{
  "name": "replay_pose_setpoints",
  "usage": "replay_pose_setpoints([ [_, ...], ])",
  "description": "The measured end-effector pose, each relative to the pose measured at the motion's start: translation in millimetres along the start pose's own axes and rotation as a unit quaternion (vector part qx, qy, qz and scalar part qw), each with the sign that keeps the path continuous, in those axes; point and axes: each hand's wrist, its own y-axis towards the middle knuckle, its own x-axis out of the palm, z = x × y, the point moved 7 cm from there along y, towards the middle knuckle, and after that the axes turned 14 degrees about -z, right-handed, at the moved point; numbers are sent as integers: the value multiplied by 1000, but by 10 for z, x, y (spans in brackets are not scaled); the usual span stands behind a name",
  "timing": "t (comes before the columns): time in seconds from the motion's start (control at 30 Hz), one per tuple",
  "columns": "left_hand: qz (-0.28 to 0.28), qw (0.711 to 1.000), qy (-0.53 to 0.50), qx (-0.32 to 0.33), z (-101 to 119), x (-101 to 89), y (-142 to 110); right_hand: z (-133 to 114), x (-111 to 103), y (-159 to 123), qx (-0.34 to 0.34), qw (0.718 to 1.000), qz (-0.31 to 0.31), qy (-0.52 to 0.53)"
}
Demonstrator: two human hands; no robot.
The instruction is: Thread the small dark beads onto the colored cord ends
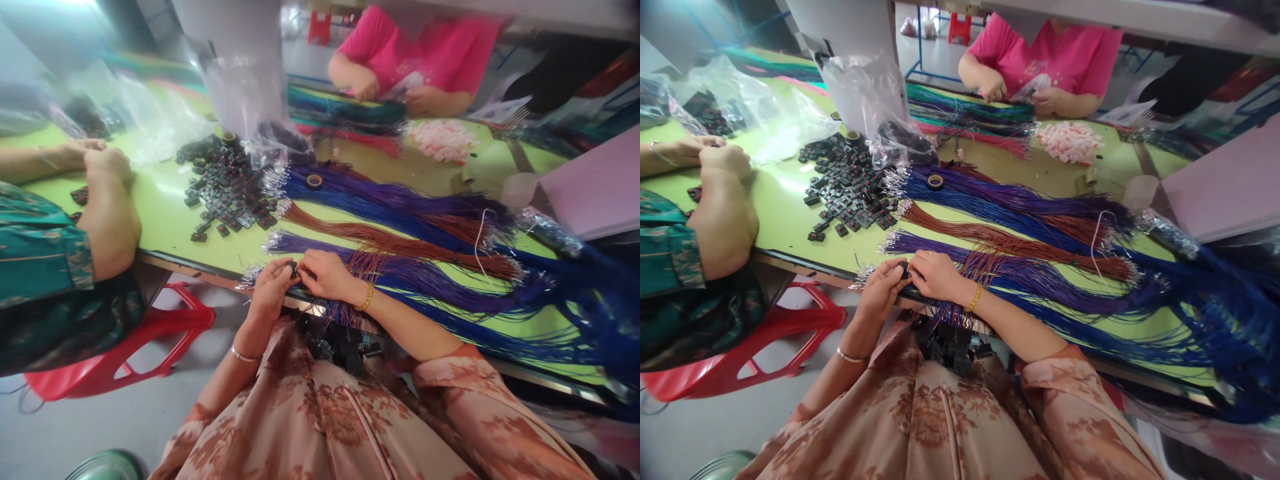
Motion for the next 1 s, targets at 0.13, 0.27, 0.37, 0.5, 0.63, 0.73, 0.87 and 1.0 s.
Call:
replay_pose_setpoints([
  [0.13,10,1000,10,4,5,14,-4,19,5,25,-4,1000,-12,3],
  [0.27,16,1000,12,12,10,36,-8,32,52,21,11,999,-33,12],
  [0.37,26,998,42,25,10,42,-21,8,86,2,38,998,-46,-19],
  [0.5,12,998,53,28,42,92,-4,77,-50,72,61,996,-66,14],
  [0.63,-5,998,24,50,110,130,79,468,-308,357,136,989,-40,39],
  [0.73,-2,999,10,38,77,109,141,828,-248,600,222,971,-88,-24],
  [0.87,-6,999,7,31,31,81,154,1040,-91,755,260,956,-107,-77],
  [1.0,-17,999,12,31,27,82,139,1027,-64,731,250,958,-96,-103],
])
